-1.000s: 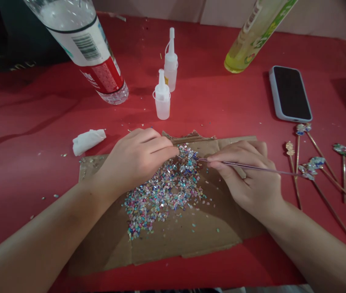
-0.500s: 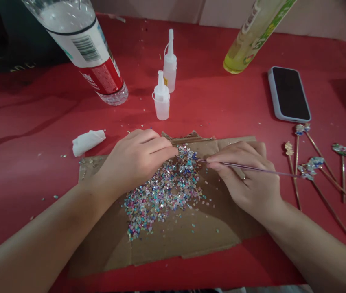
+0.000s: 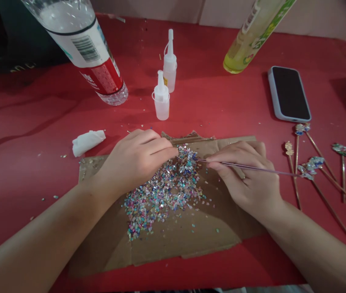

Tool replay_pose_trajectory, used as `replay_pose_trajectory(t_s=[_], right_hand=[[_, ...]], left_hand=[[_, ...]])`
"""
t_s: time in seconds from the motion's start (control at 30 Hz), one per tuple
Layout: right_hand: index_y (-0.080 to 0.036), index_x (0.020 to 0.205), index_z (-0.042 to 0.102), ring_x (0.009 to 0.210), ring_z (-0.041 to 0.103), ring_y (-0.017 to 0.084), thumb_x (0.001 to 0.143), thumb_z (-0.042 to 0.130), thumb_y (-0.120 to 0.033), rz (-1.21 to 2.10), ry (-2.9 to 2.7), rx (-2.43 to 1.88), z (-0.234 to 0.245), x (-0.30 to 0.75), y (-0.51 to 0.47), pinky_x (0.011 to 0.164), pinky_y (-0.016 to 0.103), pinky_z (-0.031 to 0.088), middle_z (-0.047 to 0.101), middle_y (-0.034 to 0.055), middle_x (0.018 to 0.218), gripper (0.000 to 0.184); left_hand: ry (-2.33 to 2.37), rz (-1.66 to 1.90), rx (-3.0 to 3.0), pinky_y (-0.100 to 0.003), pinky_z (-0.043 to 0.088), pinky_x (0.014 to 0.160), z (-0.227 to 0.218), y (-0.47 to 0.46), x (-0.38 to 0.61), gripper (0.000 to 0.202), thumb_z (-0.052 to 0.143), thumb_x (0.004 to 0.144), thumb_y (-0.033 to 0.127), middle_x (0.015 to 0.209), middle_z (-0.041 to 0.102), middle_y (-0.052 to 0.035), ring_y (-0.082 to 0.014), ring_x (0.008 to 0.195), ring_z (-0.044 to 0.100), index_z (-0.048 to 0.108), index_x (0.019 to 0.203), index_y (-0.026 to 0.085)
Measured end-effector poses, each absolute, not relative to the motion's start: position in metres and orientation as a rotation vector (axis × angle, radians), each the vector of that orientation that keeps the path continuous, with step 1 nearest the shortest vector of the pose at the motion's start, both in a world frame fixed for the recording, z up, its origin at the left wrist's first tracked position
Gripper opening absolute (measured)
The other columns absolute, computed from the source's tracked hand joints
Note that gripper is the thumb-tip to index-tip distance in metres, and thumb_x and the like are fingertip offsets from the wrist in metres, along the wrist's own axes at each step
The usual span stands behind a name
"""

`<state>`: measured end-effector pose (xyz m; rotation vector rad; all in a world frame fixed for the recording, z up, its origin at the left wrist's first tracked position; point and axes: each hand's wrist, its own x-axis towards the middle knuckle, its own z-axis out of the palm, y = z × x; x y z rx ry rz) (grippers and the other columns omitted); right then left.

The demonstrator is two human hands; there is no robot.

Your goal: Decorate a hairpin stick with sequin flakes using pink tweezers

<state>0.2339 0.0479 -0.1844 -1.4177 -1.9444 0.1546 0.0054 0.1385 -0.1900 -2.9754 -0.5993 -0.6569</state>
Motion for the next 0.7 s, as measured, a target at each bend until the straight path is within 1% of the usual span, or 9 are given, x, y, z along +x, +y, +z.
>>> replay_pose_trajectory(t_s=[0.4,0.7], right_hand=[[-0.026,0.079,0.064,0.070,0.063,0.016,0.088,0.060,-0.022,0.157,-1.938,-1.422,-0.1841,0.2335,0.0473,0.072,0.036,0.038,0.073,-0.0036,0.076,0.011],[-0.027,0.081,0.065,0.072,0.062,0.017,0.087,0.061,-0.025,0.131,-1.900,-1.451,-0.1860,0.2355,0.0467,0.074,0.036,0.039,0.071,-0.0028,0.077,0.008]], left_hand=[[-0.623,-0.654,-3.005,-0.031,0.044,0.074,-0.1893,0.1384,0.0062,0.021,0.048,0.091,0.014,0.091,0.070,-0.0019,-0.0159,0.084,0.057,0.067,0.099,0.022],[-0.620,-0.647,-2.999,-0.030,0.044,0.074,-0.1889,0.1385,0.0063,0.021,0.049,0.091,0.014,0.091,0.070,-0.0012,-0.0153,0.083,0.058,0.067,0.098,0.022]])
